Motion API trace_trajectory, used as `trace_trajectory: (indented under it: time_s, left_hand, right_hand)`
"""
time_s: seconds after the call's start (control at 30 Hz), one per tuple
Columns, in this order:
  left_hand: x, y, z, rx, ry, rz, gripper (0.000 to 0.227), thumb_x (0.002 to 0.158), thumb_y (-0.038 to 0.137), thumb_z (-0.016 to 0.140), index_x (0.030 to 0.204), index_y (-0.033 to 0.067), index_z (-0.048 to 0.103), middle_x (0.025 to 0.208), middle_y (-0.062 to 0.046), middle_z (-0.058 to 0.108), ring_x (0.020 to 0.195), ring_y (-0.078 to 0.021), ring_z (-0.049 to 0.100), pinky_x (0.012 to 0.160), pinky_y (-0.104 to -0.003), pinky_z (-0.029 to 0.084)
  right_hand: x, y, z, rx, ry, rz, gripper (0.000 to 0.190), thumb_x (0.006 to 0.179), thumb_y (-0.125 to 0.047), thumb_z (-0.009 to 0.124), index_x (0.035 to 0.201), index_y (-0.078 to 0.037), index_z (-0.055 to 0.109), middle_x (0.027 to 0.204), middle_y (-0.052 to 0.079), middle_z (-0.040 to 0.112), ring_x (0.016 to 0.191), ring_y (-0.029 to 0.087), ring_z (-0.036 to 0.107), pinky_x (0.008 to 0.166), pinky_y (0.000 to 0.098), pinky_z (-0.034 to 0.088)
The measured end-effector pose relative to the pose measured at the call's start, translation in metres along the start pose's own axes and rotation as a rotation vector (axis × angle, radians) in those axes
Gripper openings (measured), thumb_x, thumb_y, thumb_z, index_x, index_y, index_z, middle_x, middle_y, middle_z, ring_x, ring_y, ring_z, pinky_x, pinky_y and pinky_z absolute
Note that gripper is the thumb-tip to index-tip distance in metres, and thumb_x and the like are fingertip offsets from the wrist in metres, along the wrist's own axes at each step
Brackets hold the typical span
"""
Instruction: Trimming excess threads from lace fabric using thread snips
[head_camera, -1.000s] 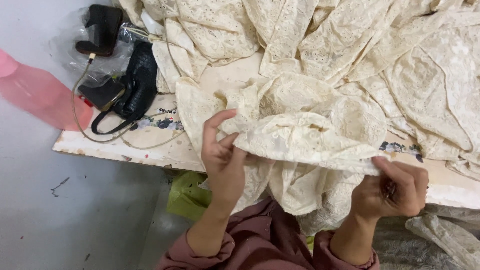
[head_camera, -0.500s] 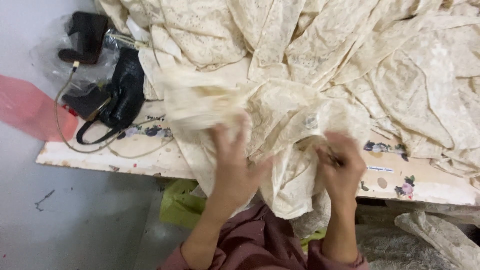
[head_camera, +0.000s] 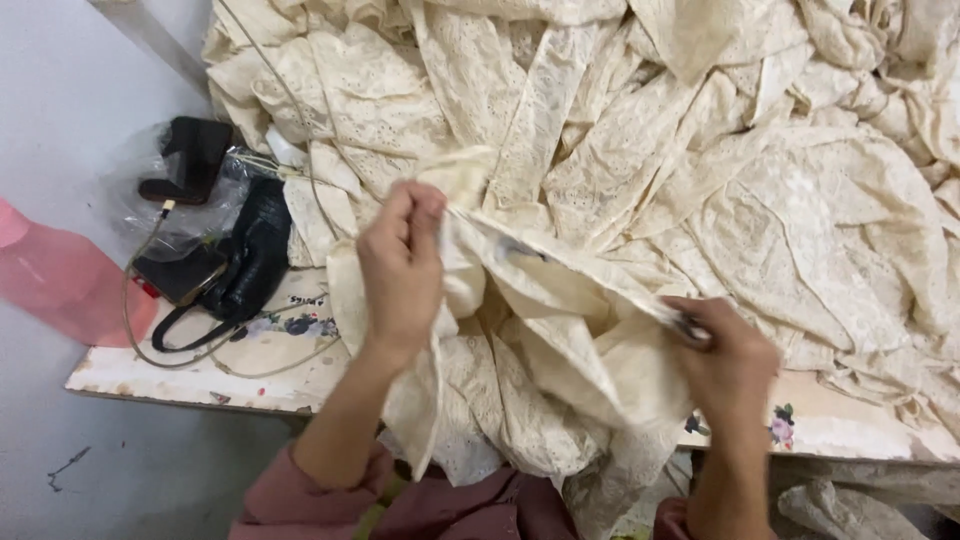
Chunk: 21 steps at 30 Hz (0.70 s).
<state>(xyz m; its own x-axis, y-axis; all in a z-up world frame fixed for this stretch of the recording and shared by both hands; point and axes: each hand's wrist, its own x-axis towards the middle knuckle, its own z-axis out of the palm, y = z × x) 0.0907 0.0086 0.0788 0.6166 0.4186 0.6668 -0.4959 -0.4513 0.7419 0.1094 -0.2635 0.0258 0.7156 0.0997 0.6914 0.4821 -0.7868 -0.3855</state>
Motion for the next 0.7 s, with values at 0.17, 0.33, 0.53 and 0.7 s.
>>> trace_trajectory:
  time_s: [0.17, 0.33, 0.53, 0.7]
  left_hand:
    - [0.034, -0.006, -0.012, 0.098, 0.068, 0.109, 0.017, 0.093, 0.012, 0.042, 0.085, 0.002, 0.052, 0.063, -0.002, 0.048, 0.045, -0.0064, 0.034, 0.034, -0.018, 0.024]
    - [0.013, -0.009, 0.014, 0.836, -0.007, 0.184, 0.029, 0.076, -0.006, 0.054, 0.103, 0.0047, 0.054, 0.109, -0.01, 0.042, 0.093, -0.0249, 0.035, 0.075, -0.035, 0.03]
    - [-0.059, 0.056, 0.035, -0.277, -0.739, 0.048, 0.021, 0.079, 0.019, 0.056, 0.095, 0.0047, 0.055, 0.1, -0.009, 0.045, 0.077, -0.0145, 0.054, 0.067, -0.024, 0.05]
    - [-0.07, 0.07, 0.026, -0.638, -0.861, -0.409, 0.022, 0.083, 0.014, 0.054, 0.089, -0.0066, 0.056, 0.074, -0.024, 0.06, 0.053, -0.03, 0.065, 0.036, -0.026, 0.058]
  right_hand:
    - [0.015, -0.002, -0.041, 0.497, -0.036, 0.375, 0.018, 0.069, -0.003, 0.071, 0.085, -0.001, 0.063, 0.069, 0.0, 0.055, 0.062, 0.002, 0.041, 0.051, 0.0141, 0.033]
    - [0.003, 0.013, -0.027, 1.153, -0.236, 0.198, 0.008, 0.077, -0.013, 0.062, 0.071, -0.01, 0.058, 0.064, -0.002, 0.057, 0.055, 0.008, 0.055, 0.05, 0.0168, 0.046]
    - [-0.007, -0.038, -0.017, 1.262, -0.239, 0.162, 0.013, 0.075, -0.018, 0.065, 0.073, -0.008, 0.058, 0.06, -0.001, 0.055, 0.048, 0.008, 0.052, 0.043, 0.0185, 0.042]
    - [-0.025, -0.03, -0.004, 1.23, -0.049, 0.227, 0.006, 0.078, -0.011, 0.061, 0.077, -0.006, 0.063, 0.063, 0.001, 0.061, 0.051, 0.008, 0.054, 0.046, 0.0188, 0.042]
